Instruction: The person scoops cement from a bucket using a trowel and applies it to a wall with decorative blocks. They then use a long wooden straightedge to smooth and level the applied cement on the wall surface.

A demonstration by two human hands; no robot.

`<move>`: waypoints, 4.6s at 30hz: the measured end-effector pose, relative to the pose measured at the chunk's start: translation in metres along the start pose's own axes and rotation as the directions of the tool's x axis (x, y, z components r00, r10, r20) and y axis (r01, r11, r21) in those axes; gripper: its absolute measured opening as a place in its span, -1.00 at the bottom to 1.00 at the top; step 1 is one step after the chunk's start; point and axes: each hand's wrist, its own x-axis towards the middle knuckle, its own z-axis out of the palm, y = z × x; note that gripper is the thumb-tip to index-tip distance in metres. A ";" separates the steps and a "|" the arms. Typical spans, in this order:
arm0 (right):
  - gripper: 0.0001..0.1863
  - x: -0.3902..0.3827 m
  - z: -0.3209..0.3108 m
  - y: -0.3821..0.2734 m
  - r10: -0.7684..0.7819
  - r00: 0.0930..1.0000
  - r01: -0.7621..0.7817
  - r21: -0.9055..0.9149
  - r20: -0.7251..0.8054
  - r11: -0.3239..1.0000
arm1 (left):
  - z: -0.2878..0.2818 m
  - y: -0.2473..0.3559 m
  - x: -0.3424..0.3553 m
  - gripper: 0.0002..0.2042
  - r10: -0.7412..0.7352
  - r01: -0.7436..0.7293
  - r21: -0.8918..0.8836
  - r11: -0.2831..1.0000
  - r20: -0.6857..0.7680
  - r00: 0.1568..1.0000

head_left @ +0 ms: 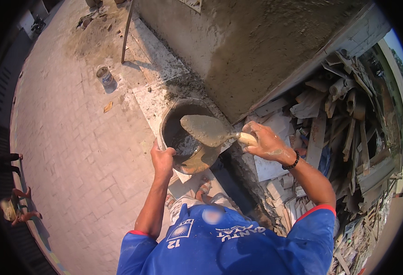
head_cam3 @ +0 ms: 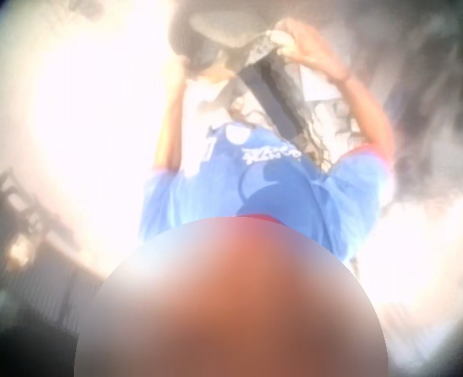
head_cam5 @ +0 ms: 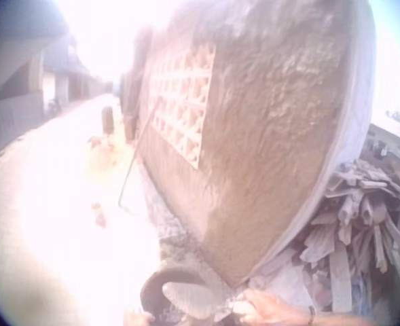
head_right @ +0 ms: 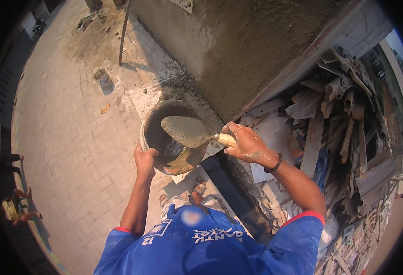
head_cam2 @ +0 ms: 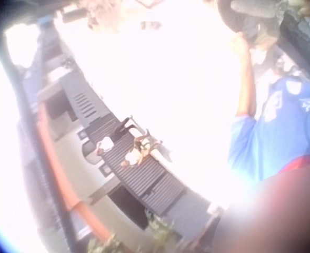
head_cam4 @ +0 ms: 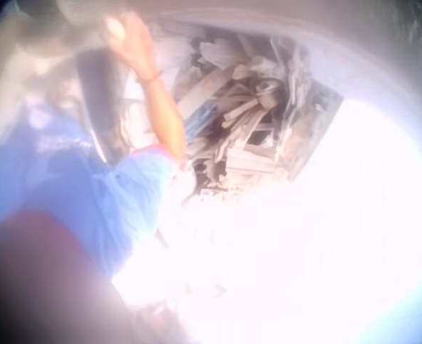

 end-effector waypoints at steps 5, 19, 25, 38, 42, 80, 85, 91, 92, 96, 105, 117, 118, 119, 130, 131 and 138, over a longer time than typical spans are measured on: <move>-0.50 0.025 -0.024 0.016 0.044 0.977 -0.103 0.282 0.210 0.954 | -0.036 -0.030 -0.001 -0.37 0.018 -0.007 0.097 0.995 -0.115 0.993; -0.56 -0.007 -0.094 0.035 0.533 0.824 -0.521 0.112 -0.194 0.846 | -0.048 -0.066 -0.016 -0.38 -0.039 0.061 0.193 0.979 -0.113 0.993; -0.65 -0.018 0.046 0.012 0.112 0.984 -0.045 -0.421 0.135 0.906 | -0.029 -0.067 -0.019 -0.36 0.003 -0.020 0.231 0.973 0.074 0.997; -0.73 0.014 0.136 -0.012 0.012 0.980 0.080 -0.444 0.200 0.892 | -0.036 -0.005 -0.046 -0.31 0.239 -0.342 0.469 0.814 0.265 0.934; -0.63 0.003 0.196 0.003 0.068 0.980 -0.037 -0.165 0.186 0.986 | -0.057 0.001 -0.055 -0.31 0.252 -0.370 0.627 0.686 0.272 0.929; -0.51 0.088 0.080 0.230 0.091 0.794 -0.268 -0.211 -0.601 0.940 | -0.127 -0.247 0.032 -0.40 -0.101 0.152 0.240 0.959 -0.213 0.972; -0.47 0.051 0.163 0.178 0.187 0.982 -0.187 0.000 0.001 0.982 | -0.096 -0.217 0.028 -0.41 -0.158 0.187 0.250 0.950 -0.134 0.978; -0.64 0.055 0.219 0.076 -0.095 0.990 0.140 -0.636 0.105 0.759 | -0.068 -0.174 0.017 -0.35 0.007 -0.021 0.426 0.904 0.035 0.999; -0.65 0.063 0.228 0.066 -0.146 0.985 0.168 -0.681 0.089 0.713 | -0.065 -0.173 0.014 -0.34 0.077 -0.100 0.488 0.867 0.067 0.995; -0.68 0.075 0.253 0.058 -0.205 0.978 0.177 -0.683 0.040 0.709 | -0.053 -0.136 -0.004 -0.30 0.249 -0.286 0.614 0.736 0.148 0.957; -0.64 0.032 0.297 0.085 0.088 0.973 -0.088 -0.010 0.213 0.996 | -0.078 -0.104 -0.025 -0.29 0.270 -0.393 0.639 0.661 0.286 0.919; -0.53 0.040 0.282 0.092 0.015 1.000 -0.012 0.142 -0.024 0.990 | -0.109 -0.176 0.032 -0.42 -0.034 0.039 0.211 0.977 -0.025 0.999; -0.53 0.044 0.281 0.099 0.024 0.999 -0.020 0.078 -0.044 0.997 | -0.112 -0.187 0.037 -0.43 -0.026 0.035 0.192 0.981 -0.048 0.999; -0.54 0.047 0.281 0.107 0.030 0.998 -0.029 0.014 -0.063 0.999 | -0.117 -0.201 0.044 -0.41 -0.045 0.052 0.180 0.982 -0.045 0.998; -0.50 0.189 0.255 0.264 0.301 0.946 -0.325 0.310 0.123 0.893 | -0.163 -0.339 0.089 -0.41 0.000 0.043 0.214 0.976 -0.198 0.980; -0.50 0.199 0.228 0.302 0.353 0.933 -0.315 0.313 -0.071 0.896 | -0.157 -0.337 0.091 -0.41 -0.006 0.046 0.212 0.976 -0.182 0.983; -0.53 0.172 0.089 0.266 0.076 0.749 -0.304 -0.240 -0.659 0.922 | -0.143 -0.333 0.078 -0.40 -0.035 0.086 0.218 0.972 -0.225 0.974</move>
